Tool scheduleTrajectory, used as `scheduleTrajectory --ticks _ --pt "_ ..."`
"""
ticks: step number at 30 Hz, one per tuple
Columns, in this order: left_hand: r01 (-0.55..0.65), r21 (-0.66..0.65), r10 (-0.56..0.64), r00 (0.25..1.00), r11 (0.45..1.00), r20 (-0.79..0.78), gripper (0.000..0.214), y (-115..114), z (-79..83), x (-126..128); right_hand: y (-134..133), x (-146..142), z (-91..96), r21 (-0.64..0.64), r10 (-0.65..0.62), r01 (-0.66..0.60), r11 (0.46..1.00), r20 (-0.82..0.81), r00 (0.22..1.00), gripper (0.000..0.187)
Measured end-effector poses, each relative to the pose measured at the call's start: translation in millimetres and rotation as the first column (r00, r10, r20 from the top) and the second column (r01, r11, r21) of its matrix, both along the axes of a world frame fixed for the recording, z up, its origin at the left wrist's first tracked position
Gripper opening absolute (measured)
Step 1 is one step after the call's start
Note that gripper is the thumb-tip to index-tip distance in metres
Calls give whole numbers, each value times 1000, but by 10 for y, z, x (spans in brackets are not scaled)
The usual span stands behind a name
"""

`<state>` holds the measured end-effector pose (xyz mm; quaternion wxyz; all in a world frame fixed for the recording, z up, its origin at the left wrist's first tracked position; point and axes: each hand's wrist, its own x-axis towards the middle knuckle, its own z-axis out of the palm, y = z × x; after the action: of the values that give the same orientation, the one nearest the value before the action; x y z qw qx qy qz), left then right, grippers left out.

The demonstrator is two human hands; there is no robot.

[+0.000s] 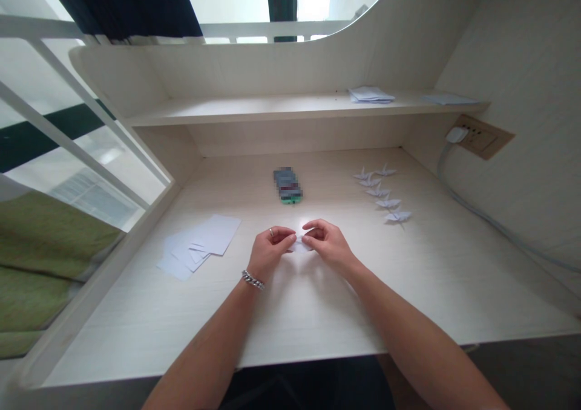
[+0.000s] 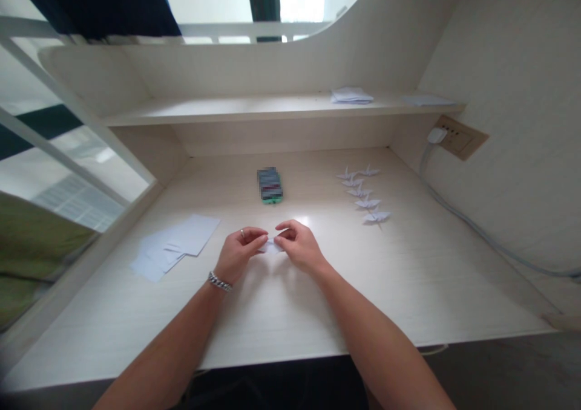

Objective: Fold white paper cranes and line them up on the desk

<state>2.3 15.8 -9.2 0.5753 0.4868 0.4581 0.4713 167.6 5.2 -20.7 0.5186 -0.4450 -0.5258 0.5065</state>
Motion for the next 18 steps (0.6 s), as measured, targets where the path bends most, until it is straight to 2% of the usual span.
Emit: scheduleTrajectory --ticks 4,9,18 --pt "37 43 -36 999 998 -27 19 0 -34 27 -9 -13 -12 7 15 -16 1000 34 999 23" --pt "65 32 -65 998 997 -9 20 11 -57 9 -12 -18 5 24 -9 7 1000 71 997 20" --pt "104 205 -59 975 973 -213 16 14 -119 8 -63 -21 6 141 -15 -31 990 313 950 13"
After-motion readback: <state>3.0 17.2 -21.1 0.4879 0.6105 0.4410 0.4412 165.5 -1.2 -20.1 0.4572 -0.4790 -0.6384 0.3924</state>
